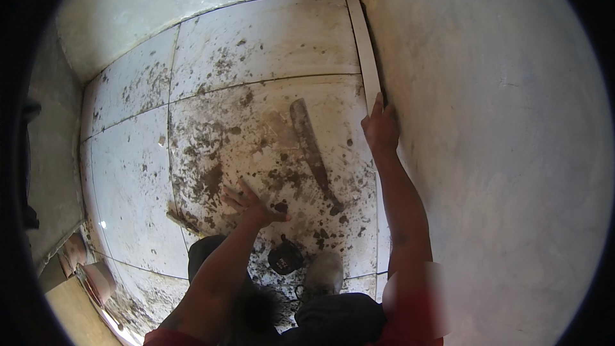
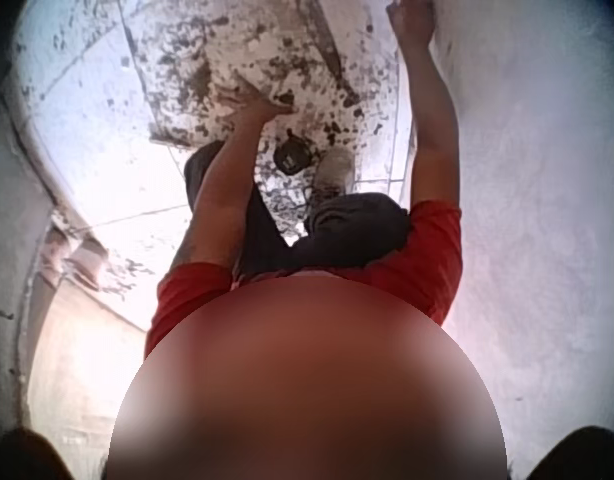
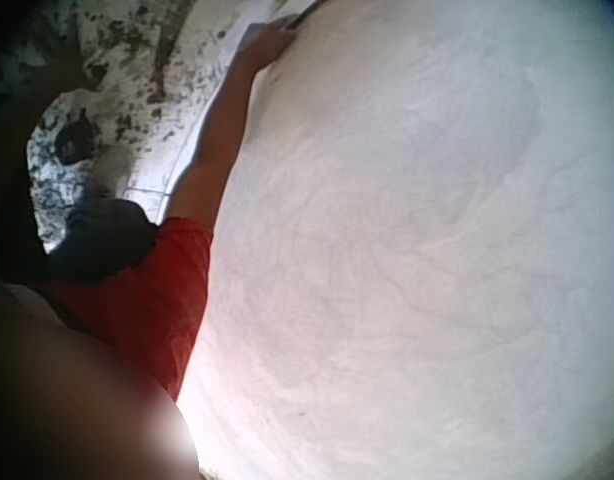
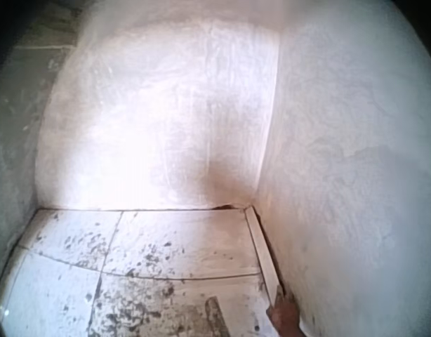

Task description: The person measures a narrow white tile strip with a tape measure, then kneels and uses a trowel to spread adhesive along the floor-wall junction. The person places the tile strip into the adhesive and presses it into place.

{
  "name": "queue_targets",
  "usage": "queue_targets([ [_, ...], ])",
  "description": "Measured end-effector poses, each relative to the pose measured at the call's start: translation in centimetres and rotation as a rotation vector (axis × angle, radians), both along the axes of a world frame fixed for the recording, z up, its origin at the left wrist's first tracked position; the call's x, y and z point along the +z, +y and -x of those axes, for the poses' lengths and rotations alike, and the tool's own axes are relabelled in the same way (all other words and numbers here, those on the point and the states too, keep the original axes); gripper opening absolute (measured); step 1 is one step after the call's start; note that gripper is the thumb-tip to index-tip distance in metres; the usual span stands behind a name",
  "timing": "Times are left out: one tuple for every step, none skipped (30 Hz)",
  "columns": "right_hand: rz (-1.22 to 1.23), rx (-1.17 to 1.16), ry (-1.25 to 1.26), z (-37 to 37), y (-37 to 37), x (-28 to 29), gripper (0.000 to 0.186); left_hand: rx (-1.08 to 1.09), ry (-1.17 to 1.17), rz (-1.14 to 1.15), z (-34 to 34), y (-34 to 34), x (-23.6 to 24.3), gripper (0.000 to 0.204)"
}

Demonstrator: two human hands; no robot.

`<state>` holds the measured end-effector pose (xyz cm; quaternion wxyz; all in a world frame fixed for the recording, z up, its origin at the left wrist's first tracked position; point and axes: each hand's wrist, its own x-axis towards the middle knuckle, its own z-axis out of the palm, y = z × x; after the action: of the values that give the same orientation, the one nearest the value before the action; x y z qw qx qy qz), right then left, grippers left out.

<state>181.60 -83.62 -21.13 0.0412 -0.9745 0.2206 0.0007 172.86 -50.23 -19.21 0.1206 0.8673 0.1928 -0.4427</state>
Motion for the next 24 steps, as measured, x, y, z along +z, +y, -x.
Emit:
queue_targets([
  [0.004, 0.005, -0.008, 0.2, -0.1, 0.0, 0.073, 0.009, -0.003, 0.005, 0.0, 0.0, 0.1, 0.166],
  [-0.020, 0.013, -0.029, 0.4, -0.1, 0.0, 0.074, 0.003, -0.005, 0.005, 0.0, -0.1, 0.2, 0.166],
  [-0.041, 0.012, -0.037, 0.6, -0.3, -0.1, 0.074, 0.000, 0.006, -0.002, 0.0, -0.1, 0.4, 0.166],
  [-0.046, 0.016, -0.057, 0.7, -0.4, -0.2, 0.075, -0.003, 0.016, -0.008, -0.1, -0.2, 0.6, 0.165],
  [-0.071, 0.025, -0.084, 0.7, -0.5, -0.3, 0.075, -0.014, 0.023, -0.006, -0.1, -0.3, 0.7, 0.165],
  [-0.080, 0.040, -0.125, 0.7, -0.7, -0.4, 0.075, -0.025, 0.030, -0.004, -0.2, -0.3, 0.9, 0.165],
  [-0.083, 0.051, -0.148, 0.7, -0.8, -0.4, 0.075, -0.035, 0.036, -0.002, -0.2, -0.3, 1.0, 0.165],
  [-0.110, 0.058, -0.178, 0.6, -1.0, -0.5, 0.075, -0.034, 0.028, -0.012, -0.2, -0.4, 1.1, 0.164],
  [-0.130, 0.062, -0.192, 0.4, -1.1, -0.5, 0.075, -0.032, 0.019, -0.021, -0.2, -0.3, 1.1, 0.164],
  [-0.149, 0.057, -0.201, 0.3, -1.1, -0.5, 0.075, -0.031, 0.011, -0.030, -0.2, -0.3, 1.0, 0.164],
  [-0.176, 0.054, -0.202, 0.1, -1.1, -0.4, 0.074, -0.027, 0.014, -0.023, -0.1, -0.3, 0.9, 0.164],
  [-0.203, 0.042, -0.198, 0.0, -1.1, -0.3, 0.073, -0.024, 0.018, -0.018, -0.1, -0.3, 0.8, 0.164],
  [-0.228, 0.036, -0.201, -0.1, -0.9, -0.2, 0.072, -0.020, 0.021, -0.012, -0.1, -0.2, 0.7, 0.164],
  [-0.235, 0.012, -0.174, -0.2, -0.8, -0.1, 0.072, -0.021, 0.012, -0.012, 0.0, -0.1, 0.5, 0.165],
  [-0.239, -0.006, -0.154, -0.2, -0.6, 0.1, 0.073, -0.023, 0.003, -0.011, 0.0, -0.1, 0.3, 0.165],
  [-0.230, -0.021, -0.142, -0.3, -0.4, 0.2, 0.073, -0.015, 0.010, -0.005, 0.1, -0.1, 0.2, 0.165],
  [-0.252, -0.032, -0.147, -0.3, -0.1, 0.4, 0.073, -0.023, -0.006, -0.014, 0.1, 0.0, 0.1, 0.165],
  [-0.260, -0.040, -0.161, -0.4, 0.1, 0.5, 0.074, -0.023, -0.005, -0.017, 0.2, 0.0, -0.1, 0.165],
  [-0.274, -0.044, -0.161, -0.5, 0.3, 0.6, 0.075, -0.024, -0.005, -0.018, 0.3, 0.0, -0.2, 0.165],
  [-0.278, -0.062, -0.161, -0.6, 0.4, 0.7, 0.076, -0.024, -0.008, -0.019, 0.3, 0.0, -0.3, 0.166],
  [-0.290, -0.076, -0.147, -0.7, 0.5, 0.7, 0.077, -0.025, -0.012, -0.021, 0.3, 0.0, -0.4, 0.166],
  [-0.293, -0.092, -0.147, -0.8, 0.6, 0.8, 0.078, -0.026, -0.015, -0.023, 0.3, 0.0, -0.5, 0.166],
  [-0.294, -0.105, -0.121, -1.0, 0.7, 0.8, 0.078, -0.021, -0.033, -0.010, 0.3, 0.1, -0.5, 0.166],
  [-0.284, -0.120, -0.107, -1.0, 0.8, 0.7, 0.078, -0.016, -0.050, 0.003, 0.4, 0.1, -0.6, 0.166],
])
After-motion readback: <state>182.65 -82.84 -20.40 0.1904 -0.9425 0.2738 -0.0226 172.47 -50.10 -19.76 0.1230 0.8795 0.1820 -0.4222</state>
